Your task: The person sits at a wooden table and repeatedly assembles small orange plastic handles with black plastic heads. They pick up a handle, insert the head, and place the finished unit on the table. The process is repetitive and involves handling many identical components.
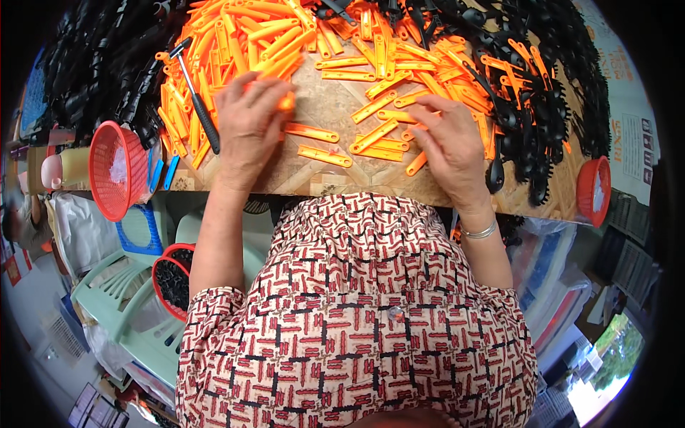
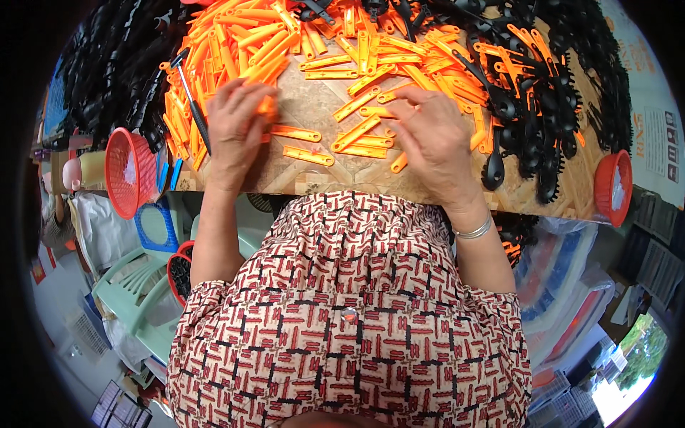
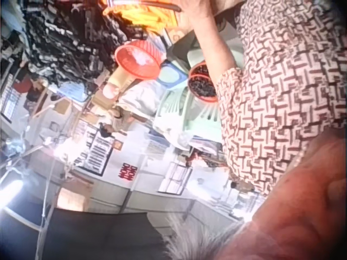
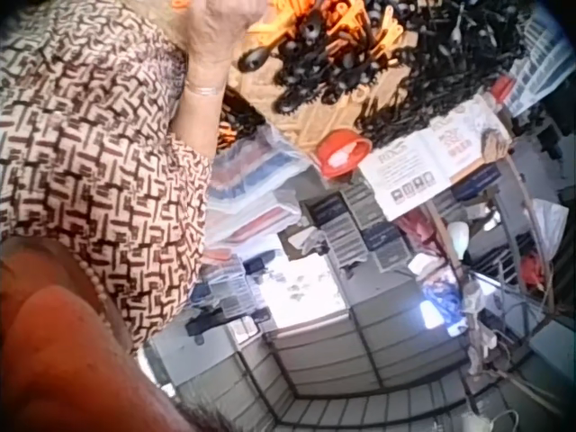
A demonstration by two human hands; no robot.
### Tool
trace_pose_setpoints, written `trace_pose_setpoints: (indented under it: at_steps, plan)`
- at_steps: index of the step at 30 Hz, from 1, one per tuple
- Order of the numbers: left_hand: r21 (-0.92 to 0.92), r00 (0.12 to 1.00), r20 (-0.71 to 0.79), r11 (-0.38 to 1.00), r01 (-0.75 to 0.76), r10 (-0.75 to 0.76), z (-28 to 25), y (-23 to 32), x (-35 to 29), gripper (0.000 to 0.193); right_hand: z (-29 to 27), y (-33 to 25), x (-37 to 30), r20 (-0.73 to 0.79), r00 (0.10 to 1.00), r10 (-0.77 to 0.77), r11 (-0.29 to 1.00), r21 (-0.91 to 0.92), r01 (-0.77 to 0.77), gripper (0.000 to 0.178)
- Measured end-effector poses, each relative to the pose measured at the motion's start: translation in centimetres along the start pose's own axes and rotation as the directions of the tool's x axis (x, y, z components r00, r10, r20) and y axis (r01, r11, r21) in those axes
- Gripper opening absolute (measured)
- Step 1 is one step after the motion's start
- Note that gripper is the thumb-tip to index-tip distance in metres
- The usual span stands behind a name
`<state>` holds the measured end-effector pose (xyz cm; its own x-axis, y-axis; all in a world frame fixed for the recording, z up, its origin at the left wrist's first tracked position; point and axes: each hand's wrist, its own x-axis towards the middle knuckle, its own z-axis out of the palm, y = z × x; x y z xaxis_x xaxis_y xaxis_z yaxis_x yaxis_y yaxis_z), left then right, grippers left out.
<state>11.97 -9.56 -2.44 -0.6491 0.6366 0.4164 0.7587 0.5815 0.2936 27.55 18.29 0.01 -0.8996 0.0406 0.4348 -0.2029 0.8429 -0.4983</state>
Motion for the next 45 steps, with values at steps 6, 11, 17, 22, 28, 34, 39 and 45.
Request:
trace_pose_setpoints:
  at_steps: [6,11,17,22,28,34,39,45]
  plan:
    - [-0.259,0.994,-0.104,0.964,-0.057,0.031,1.8,3.8,2.5,0.031,-0.3,1.8,0.6,-0.134,0.989,0.062,0.995,-0.066,-0.072,0.015]
    - [-0.031,0.846,0.154,0.858,-0.513,0.511,3.3,5.6,7.6,0.048,-0.5,1.9,0.6,-0.158,0.986,0.045,0.986,-0.151,-0.069,0.015]
    - [-0.100,0.810,0.264,0.850,-0.517,0.524,4.5,2.4,8.3,0.030,-2.2,2.3,-1.0,-0.183,0.959,0.218,0.976,0.023,-0.217,0.013]
    - [-0.147,0.948,-0.146,0.942,-0.302,0.282,5.0,1.8,7.2,0.021,-2.4,2.0,-2.2,-0.167,0.957,0.236,0.972,0.029,-0.234,0.015]
    - [-0.346,0.950,0.248,0.933,-0.097,0.190,3.3,8.9,6.3,0.017,-1.7,1.1,-2.3,-0.049,0.969,0.241,0.953,-0.178,-0.246,0.021]
    - [-0.083,0.885,0.237,0.916,-0.393,0.401,5.9,11.0,7.3,0.014,-0.7,1.6,-2.1,-0.030,0.970,0.240,0.943,-0.228,-0.241,0.012]
    - [-0.160,0.924,0.241,0.951,-0.264,0.296,5.8,10.5,8.6,0.015,-0.4,2.2,-2.0,-0.027,0.981,0.194,0.953,-0.230,-0.195,0.011]
    - [-0.416,0.823,0.480,0.905,-0.091,0.304,5.7,10.3,8.8,0.019,0.5,2.0,-0.5,-0.110,0.986,0.122,0.975,-0.172,-0.139,0.011]
